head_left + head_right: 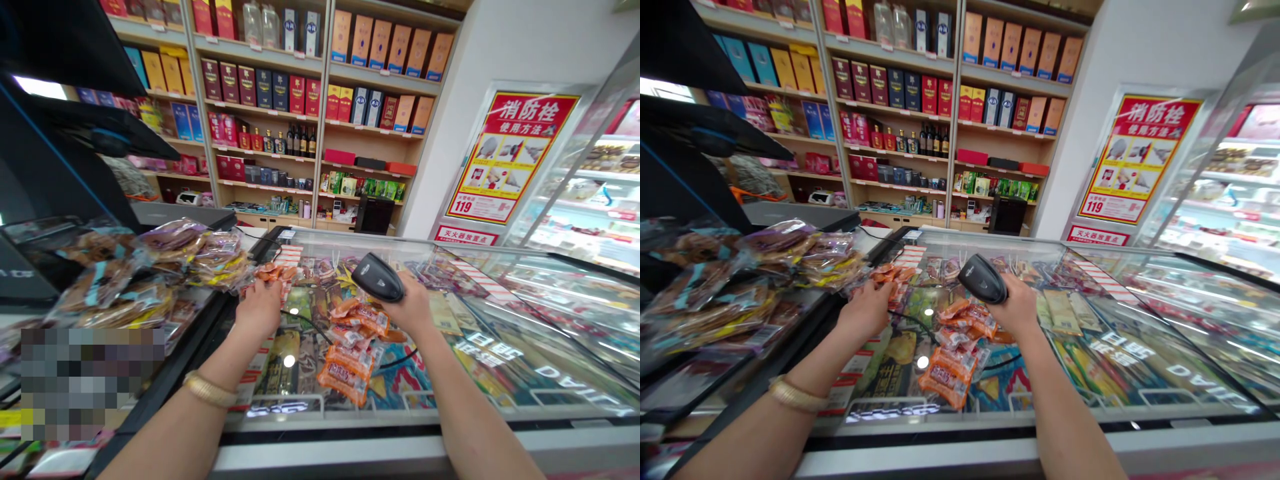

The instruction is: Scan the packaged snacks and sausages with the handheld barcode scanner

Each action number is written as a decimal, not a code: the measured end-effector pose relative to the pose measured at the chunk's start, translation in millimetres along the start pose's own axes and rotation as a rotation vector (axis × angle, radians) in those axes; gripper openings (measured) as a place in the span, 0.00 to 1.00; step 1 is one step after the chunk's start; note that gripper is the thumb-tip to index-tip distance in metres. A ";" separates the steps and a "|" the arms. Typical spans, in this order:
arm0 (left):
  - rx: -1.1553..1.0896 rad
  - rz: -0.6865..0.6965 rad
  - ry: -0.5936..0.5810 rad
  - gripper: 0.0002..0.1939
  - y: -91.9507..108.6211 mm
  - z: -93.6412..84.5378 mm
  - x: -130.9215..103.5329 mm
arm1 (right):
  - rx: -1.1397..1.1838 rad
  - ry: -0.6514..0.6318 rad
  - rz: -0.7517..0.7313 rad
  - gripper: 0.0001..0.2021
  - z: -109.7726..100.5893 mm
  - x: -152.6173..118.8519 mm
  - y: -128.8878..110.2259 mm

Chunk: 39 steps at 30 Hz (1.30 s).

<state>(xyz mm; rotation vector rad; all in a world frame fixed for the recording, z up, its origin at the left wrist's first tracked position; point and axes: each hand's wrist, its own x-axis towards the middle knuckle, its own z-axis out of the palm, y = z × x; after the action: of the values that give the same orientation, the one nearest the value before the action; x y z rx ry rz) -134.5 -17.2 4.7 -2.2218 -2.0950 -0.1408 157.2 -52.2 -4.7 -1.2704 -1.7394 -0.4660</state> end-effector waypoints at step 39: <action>-1.321 0.226 0.265 0.16 9.3 6.6 13.1 | 0.027 -0.315 -0.163 0.06 -7.5 3.3 -26.6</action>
<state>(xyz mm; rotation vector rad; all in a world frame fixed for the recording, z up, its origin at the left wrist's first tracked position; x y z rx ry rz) -124.4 -4.0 -0.2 -2.6262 -1.6921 -2.1571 136.5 -66.5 7.2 -1.2379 -2.1172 -0.3464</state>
